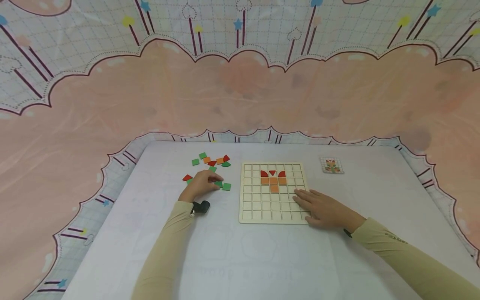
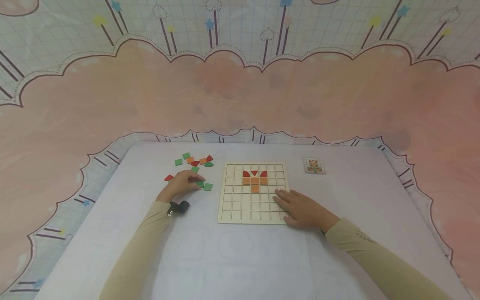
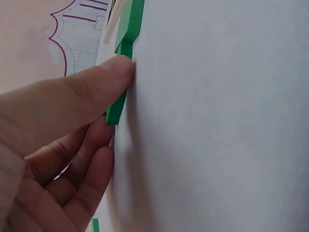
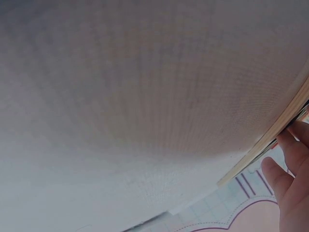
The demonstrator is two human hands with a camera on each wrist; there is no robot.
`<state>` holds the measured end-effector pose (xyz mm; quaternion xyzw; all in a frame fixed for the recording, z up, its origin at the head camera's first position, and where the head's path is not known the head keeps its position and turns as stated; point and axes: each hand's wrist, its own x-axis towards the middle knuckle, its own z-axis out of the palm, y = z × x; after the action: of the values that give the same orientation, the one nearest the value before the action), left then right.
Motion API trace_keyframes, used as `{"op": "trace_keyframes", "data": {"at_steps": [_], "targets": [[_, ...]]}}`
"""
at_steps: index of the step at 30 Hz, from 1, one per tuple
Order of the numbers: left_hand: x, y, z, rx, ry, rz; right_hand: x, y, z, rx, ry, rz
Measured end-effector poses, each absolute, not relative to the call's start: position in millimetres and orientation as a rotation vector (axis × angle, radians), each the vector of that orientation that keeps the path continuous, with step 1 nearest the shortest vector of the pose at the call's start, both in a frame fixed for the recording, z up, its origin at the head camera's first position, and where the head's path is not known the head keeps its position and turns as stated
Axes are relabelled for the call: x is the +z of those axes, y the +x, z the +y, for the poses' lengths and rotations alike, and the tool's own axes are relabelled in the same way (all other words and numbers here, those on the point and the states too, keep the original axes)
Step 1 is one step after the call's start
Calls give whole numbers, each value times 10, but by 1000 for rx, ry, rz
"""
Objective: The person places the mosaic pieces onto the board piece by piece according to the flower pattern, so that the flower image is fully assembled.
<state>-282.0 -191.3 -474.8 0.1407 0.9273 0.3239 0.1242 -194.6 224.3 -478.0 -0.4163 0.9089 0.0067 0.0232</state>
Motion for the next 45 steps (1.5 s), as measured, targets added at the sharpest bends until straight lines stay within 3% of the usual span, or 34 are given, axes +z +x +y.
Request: {"op": "trace_keyframes", "data": {"at_steps": [45], "targets": [[-4742, -2759, -1937, 1028, 326, 2734, -4812, -1977, 2252, -1, -1243, 2788]]}}
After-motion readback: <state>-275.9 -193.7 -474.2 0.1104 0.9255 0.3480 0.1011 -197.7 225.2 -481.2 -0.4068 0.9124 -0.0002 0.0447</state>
